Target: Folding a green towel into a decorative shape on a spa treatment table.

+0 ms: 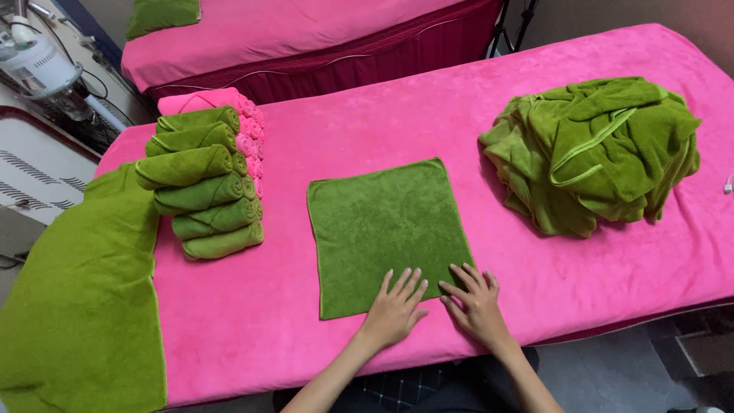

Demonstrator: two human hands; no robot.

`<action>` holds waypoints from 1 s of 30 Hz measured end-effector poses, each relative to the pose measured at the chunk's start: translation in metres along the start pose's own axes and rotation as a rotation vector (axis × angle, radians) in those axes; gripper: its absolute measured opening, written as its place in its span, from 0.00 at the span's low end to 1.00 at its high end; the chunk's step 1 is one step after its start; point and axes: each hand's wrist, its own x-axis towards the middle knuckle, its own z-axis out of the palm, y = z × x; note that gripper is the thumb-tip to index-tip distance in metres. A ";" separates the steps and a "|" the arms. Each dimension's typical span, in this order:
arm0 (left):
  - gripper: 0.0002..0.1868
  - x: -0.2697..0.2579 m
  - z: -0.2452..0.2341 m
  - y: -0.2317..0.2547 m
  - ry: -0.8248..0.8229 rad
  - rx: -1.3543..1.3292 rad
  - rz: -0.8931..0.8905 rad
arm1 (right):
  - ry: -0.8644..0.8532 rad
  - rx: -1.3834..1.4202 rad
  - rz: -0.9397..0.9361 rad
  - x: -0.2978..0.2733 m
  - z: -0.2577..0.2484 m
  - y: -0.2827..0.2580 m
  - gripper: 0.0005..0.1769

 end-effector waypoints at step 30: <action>0.35 0.109 -0.074 -0.134 -0.136 -0.089 -0.549 | -0.355 -0.140 0.094 0.240 0.113 0.006 0.26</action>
